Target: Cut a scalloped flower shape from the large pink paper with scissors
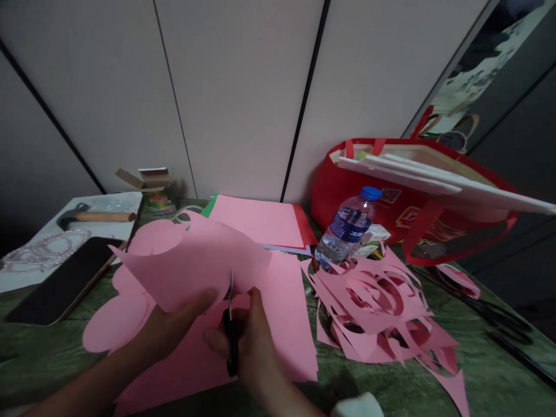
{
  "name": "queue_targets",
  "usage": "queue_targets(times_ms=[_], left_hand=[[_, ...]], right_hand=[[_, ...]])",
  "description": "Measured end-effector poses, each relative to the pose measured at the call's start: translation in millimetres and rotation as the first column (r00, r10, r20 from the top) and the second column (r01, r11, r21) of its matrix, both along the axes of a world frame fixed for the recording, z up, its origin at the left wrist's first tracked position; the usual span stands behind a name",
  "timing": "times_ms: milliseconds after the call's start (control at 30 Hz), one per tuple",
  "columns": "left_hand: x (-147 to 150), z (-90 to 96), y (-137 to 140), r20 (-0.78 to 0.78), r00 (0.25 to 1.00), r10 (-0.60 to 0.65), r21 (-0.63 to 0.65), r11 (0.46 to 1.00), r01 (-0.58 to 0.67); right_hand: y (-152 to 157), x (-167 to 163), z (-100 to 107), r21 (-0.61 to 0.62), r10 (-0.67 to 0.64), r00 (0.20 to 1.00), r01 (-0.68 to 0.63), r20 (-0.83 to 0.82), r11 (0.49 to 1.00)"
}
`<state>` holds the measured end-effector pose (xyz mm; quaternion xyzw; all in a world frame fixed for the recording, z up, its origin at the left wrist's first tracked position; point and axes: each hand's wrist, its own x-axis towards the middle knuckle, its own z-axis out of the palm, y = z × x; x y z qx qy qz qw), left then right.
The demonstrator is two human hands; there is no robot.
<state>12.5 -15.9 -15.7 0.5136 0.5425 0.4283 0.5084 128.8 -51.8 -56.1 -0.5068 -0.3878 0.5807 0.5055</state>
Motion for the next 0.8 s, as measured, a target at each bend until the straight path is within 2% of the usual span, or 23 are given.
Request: queue_targets(times_ms=[133, 267, 400, 567, 800], left_hand=[[1, -1.8, -1, 0.011, 1.0, -0.015, -0.005, 1.0, 0.015], [-1, 5.2, -1, 0.015, 0.996, -0.086, -0.014, 0.996, 0.087], [-3, 9.3, -1, 0.018, 0.989, -0.146, -0.013, 0.989, 0.146], [0, 5.2, -2, -0.025, 0.998, -0.054, 0.002, 0.999, 0.054], [1, 5.0, -1, -0.008, 0.997, -0.076, 0.015, 0.997, 0.076]], right_hand=[[-1, 3, 4, 0.033, 0.012, 0.999, -0.011, -0.032, 0.999], [-1, 4, 5, 0.021, 0.025, 0.999, -0.024, -0.044, 0.999], [-2, 4, 7, 0.084, 0.024, 0.999, -0.022, -0.029, 0.996], [-3, 4, 5, 0.067, 0.027, 1.0, -0.027, -0.008, 0.997], [-3, 5, 5, 0.08, 0.034, 0.999, -0.036, 0.031, 0.996]])
